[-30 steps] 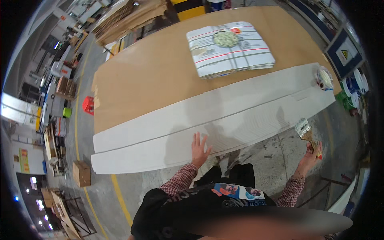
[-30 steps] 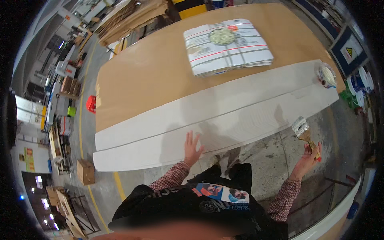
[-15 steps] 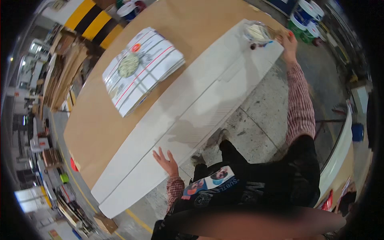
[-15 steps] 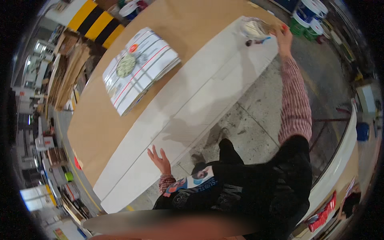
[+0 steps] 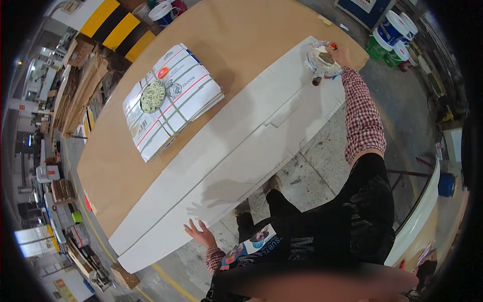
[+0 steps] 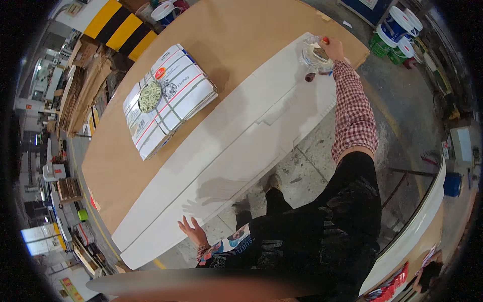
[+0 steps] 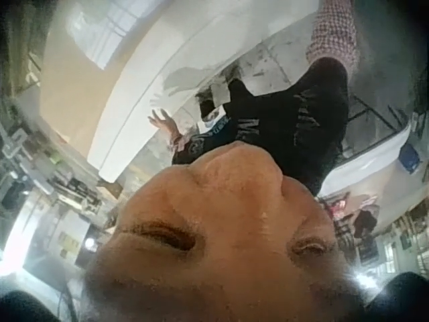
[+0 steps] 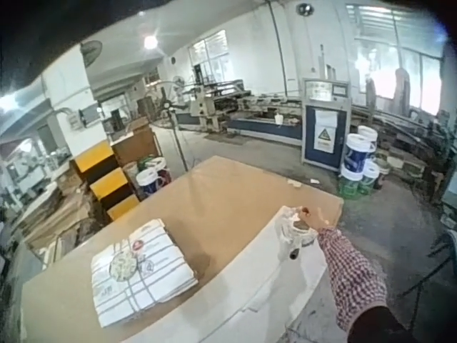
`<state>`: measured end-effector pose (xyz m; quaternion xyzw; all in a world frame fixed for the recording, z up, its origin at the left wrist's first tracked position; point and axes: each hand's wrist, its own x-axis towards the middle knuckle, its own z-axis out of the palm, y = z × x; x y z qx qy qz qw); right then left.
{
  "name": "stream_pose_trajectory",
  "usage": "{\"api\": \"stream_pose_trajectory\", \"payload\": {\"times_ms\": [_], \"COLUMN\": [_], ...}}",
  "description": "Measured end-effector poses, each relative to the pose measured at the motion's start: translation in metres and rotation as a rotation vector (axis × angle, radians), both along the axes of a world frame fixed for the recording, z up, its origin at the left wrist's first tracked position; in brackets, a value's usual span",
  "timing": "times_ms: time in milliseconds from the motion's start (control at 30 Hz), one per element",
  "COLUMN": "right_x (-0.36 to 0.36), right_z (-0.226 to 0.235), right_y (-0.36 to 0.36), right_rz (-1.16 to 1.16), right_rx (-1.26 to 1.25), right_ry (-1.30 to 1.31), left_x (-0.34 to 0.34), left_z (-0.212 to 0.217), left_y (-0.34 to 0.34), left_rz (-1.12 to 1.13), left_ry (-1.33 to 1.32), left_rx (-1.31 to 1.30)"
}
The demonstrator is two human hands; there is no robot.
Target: Painting long white strips or panels with a brush and white paint.
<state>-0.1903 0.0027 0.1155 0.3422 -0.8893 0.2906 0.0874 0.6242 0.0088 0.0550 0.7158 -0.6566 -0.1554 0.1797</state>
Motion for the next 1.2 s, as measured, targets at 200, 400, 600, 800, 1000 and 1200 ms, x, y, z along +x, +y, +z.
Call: {"api": "stream_pose_trajectory", "payload": {"times_ms": [200, 400, 600, 800, 1000, 1200], "right_x": [-0.004, -0.016, -0.04, -0.062, 0.011, -0.073], "right_z": [-0.032, 0.009, 0.009, 0.015, 0.05, 0.01], "right_y": [-0.008, -0.011, -0.006, 0.003, -0.028, 0.051], "right_rz": [0.016, -0.043, -0.063, -0.075, -0.08, 0.126], "right_rx": [0.009, 0.024, -0.002, -0.079, 0.112, -0.005], "right_ry": [0.02, -0.019, -0.155, -0.067, 0.069, -0.028], "left_x": [-0.003, -0.014, -0.024, -0.028, -0.005, -0.031], "left_z": [0.005, 0.002, 0.008, -0.003, -0.002, -0.015], "left_y": [0.012, 0.002, -0.006, -0.009, -0.007, -0.022], "left_rz": [0.032, 0.012, 0.018, -0.009, 0.057, -0.014], "left_ry": [-0.058, -0.076, -0.033, -0.036, -0.007, 0.066], "left_rx": [0.03, 0.028, 0.067, 0.054, 0.015, -0.046]}}
